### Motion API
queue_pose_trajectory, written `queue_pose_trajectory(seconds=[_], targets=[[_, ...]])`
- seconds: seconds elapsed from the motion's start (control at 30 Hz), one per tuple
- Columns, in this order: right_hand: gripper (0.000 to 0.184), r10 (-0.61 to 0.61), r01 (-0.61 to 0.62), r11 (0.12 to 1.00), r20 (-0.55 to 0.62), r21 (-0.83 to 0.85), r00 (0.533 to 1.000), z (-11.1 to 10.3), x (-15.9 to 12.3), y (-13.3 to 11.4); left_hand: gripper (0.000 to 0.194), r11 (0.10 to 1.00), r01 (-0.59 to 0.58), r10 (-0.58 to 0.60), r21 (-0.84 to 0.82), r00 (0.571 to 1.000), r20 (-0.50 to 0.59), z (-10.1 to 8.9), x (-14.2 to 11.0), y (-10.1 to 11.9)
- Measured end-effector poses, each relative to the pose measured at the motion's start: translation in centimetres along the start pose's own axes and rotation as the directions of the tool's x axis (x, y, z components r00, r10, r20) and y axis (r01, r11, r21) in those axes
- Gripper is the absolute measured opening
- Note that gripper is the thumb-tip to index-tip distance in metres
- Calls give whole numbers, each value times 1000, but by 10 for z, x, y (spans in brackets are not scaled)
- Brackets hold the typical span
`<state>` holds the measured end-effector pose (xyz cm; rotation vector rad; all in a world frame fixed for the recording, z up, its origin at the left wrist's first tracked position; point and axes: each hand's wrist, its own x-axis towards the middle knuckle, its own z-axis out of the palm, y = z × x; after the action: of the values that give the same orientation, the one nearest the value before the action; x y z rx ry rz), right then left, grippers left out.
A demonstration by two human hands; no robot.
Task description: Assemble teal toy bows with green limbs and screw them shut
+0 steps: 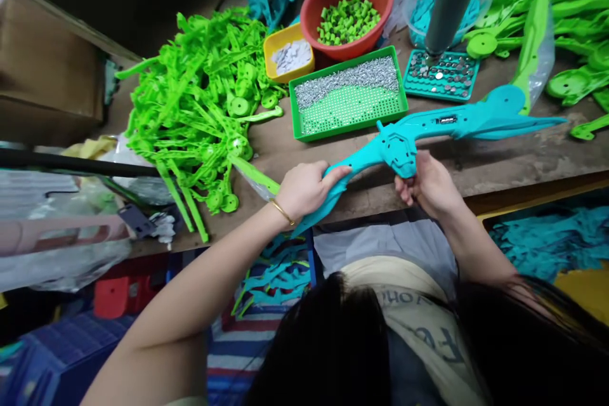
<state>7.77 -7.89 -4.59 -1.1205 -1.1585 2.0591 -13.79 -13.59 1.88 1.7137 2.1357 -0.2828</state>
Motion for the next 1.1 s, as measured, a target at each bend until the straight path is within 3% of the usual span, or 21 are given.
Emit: queue_pose_trajectory(seconds=[0.1,0.17,0.27,0.37,0.5,0.6,0.67,0.83,1.03,1.1], targets=[[68,180,-171,984,273,-55,945,30,-12,18,73,999,-7,5,-52,1000,-24,2,6,8],[55,189,-156,980,348,-122,918,55,-18,32,77,997,-23,21,-68,999,-28,5,10,16],[41,94,-58,991,310,-123,946,78,-23,47,81,998,-21,18,-51,998,-55,10,11,24],[39,25,0,994,233,-107,972,80,-27,52,83,998,-14,12,-63,999,-35,14,10,25],[44,122,-123,992,214,-8,969,81,-33,53,83,995,-27,27,-99,1000,-2,16,10,23],[49,260,-303,950,338,79,904,96,-35,57,85,993,-32,32,-115,999,0,18,12,25],[51,288,-359,921,359,149,888,110,-36,62,87,990,-45,46,-135,999,4,20,14,29],[48,289,-333,908,194,254,937,131,-36,77,88,985,-67,70,-160,997,13,24,19,37],[42,279,-320,918,191,234,941,125,-42,73,68,956,-227,240,-186,969,53,10,6,16],[38,288,-332,913,202,239,936,121,-45,69,66,972,-194,199,-135,980,26,8,-5,8]])
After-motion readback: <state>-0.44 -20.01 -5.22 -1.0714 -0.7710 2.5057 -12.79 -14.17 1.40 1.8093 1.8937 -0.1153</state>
